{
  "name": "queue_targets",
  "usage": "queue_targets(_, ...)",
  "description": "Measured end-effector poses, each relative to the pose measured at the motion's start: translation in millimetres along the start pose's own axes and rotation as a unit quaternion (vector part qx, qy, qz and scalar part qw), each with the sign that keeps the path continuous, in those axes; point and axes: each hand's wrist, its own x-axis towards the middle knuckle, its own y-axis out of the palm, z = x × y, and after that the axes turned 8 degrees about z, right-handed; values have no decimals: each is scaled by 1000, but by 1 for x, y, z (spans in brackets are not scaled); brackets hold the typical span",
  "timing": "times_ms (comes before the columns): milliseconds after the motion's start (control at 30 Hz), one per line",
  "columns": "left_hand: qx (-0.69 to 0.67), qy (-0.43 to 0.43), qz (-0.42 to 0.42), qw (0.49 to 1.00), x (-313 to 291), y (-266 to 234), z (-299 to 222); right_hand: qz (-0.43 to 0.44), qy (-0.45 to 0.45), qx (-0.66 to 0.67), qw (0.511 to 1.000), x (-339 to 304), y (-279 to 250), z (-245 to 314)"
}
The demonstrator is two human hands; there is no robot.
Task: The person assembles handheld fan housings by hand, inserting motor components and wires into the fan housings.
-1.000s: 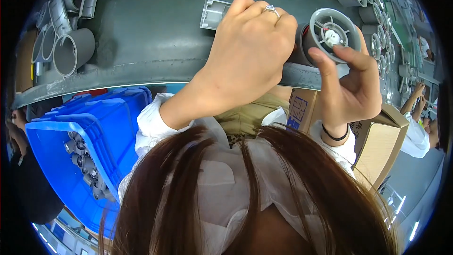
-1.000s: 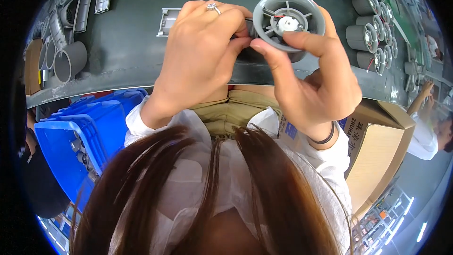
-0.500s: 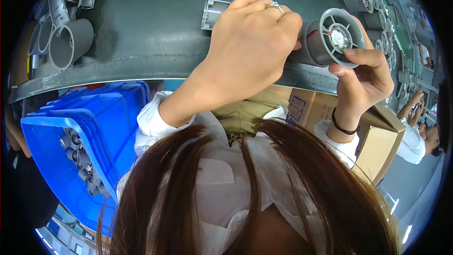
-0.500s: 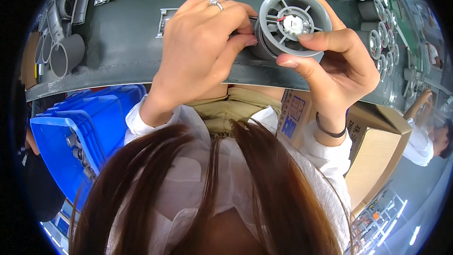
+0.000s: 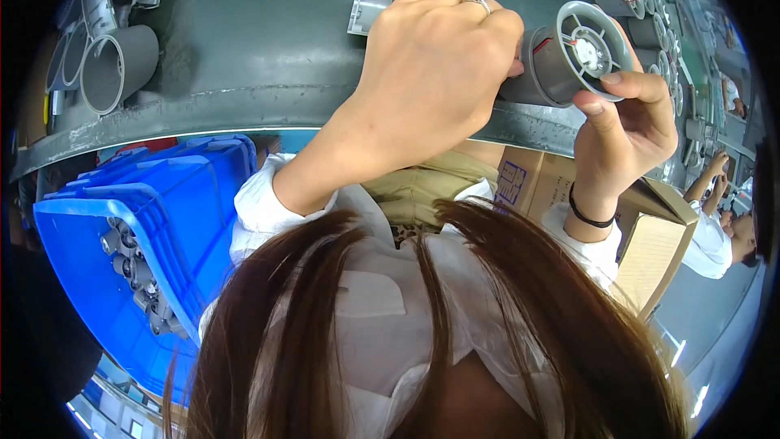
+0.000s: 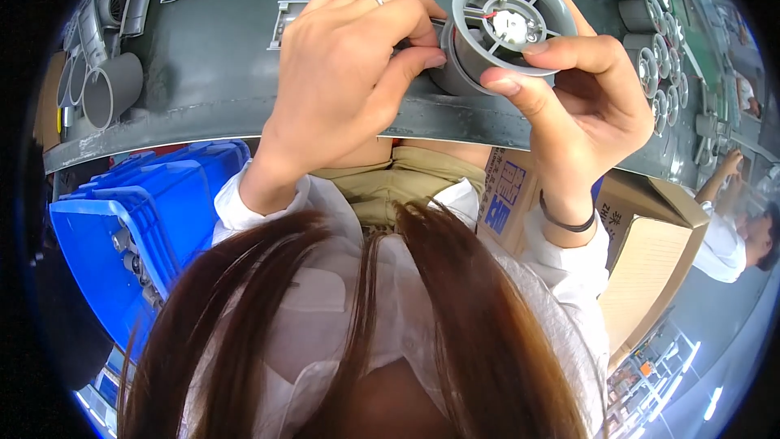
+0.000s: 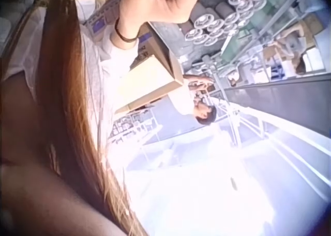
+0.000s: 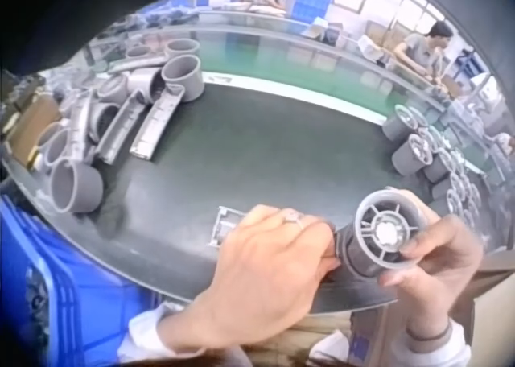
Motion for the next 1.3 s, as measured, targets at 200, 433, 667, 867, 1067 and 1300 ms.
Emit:
queue_targets(200,8,-3,-3,1000,-3,-2,-1,0,-67,15,998,-5,4,-9)
queue_targets(433,79,-6,-27,996,-4,4,-7,9,-42,89,995,-2,-11,-21)
queue_targets(667,59,-15,-20,998,-8,4,-1,6,5,109,994,-14,-13,-37)
queue_targets(867,10,-23,-16,1000,-8,5,-2,-48,9,66,997,-27,-22,-37)
queue_targets(1067,23,-4,-7,1000,-8,3,-1,-39,6,9,999,-28,-12,-25)
queue_targets(1300,30,-1,-10,1000,-10,4,-4,-46,45,-2,998,-29,-6,-13)
